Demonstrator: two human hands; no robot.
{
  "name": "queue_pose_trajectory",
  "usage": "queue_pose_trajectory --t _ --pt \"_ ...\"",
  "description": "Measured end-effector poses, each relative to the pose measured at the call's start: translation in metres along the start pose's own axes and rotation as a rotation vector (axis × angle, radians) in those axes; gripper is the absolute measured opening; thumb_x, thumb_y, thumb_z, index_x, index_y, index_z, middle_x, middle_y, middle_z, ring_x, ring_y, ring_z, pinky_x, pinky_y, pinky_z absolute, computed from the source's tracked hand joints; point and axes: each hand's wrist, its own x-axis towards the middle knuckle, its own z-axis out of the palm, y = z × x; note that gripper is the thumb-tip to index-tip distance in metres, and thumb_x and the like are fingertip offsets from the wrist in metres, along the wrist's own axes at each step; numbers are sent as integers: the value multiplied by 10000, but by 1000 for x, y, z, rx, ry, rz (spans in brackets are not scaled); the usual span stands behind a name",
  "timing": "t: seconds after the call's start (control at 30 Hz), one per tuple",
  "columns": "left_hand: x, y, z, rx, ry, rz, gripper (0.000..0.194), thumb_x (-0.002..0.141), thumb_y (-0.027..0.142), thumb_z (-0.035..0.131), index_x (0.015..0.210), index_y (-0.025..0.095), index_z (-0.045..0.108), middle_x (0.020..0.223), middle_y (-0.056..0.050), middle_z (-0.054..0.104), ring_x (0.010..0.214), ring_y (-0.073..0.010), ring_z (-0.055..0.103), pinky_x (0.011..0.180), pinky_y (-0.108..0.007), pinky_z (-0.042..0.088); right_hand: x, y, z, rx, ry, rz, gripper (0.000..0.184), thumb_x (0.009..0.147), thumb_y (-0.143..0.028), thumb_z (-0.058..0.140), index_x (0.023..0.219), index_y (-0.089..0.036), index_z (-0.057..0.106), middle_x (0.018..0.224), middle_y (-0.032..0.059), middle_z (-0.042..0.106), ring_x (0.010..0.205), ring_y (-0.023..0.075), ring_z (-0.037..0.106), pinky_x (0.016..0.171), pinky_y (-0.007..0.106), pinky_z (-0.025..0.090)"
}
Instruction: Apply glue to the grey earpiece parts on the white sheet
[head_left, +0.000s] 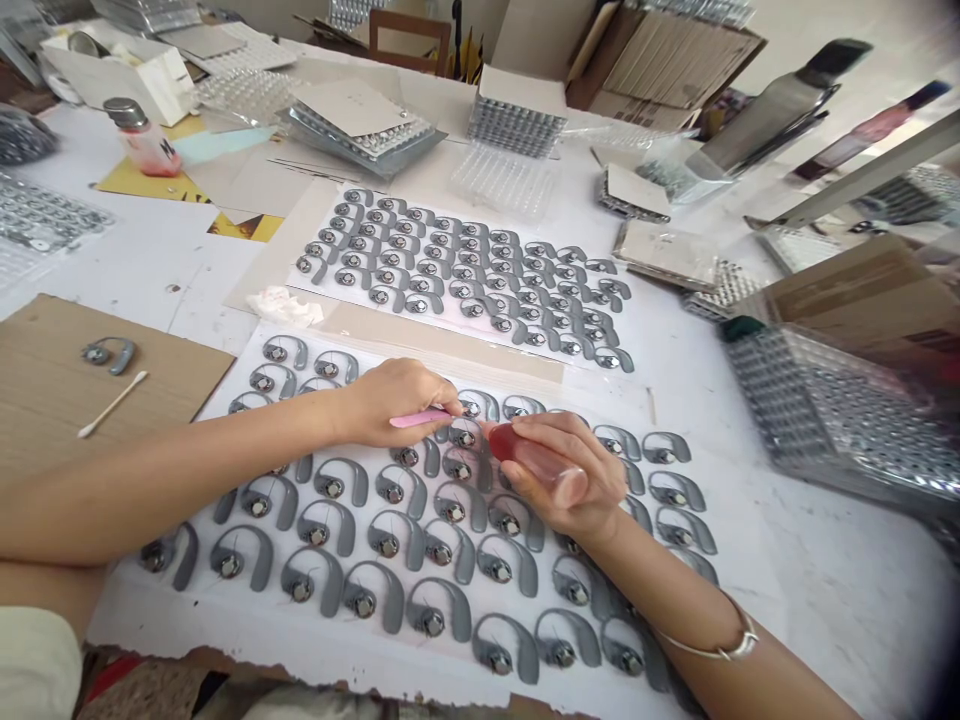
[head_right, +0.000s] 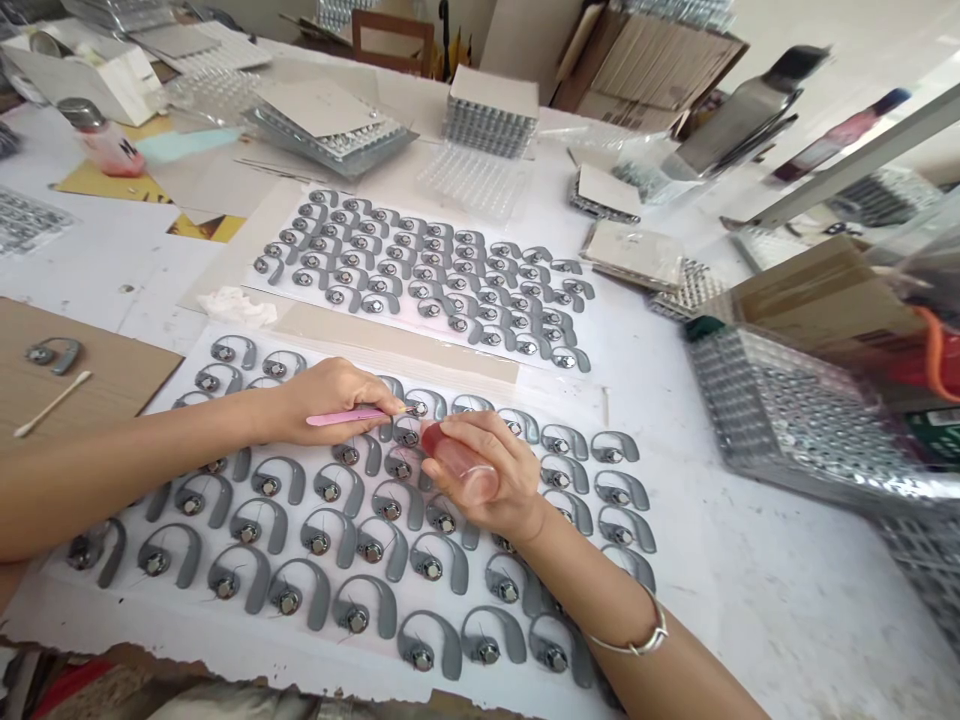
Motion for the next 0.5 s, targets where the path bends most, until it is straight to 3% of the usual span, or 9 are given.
queue_pose_trajectory --t 0.37,0.43,0.5 --pt "0 3 -2 43 -5 24 182 841 154 560 946 176 707 965 -37 748 825 -167 706 728 -224 513 -1 -2 1 21 -5 14 334 748 -256 728 1059 -197 621 859 75 687 728 189 667 598 316 573" --pt "-1 4 -2 49 -5 30 191 841 148 548 946 173 706 941 -36 749 795 -163 703 703 -224 505 0 0 1 97 29 113 296 741 -263 733 1018 -222 639 835 54 689 719 194 667 599 329 568" --pt "-1 5 -1 53 -7 21 197 838 143 542 945 168 705 932 -41 749 784 -168 701 695 -231 503 3 5 -2 258 81 299 197 766 -287 707 945 -225 651 782 39 689 651 189 660 542 328 550"
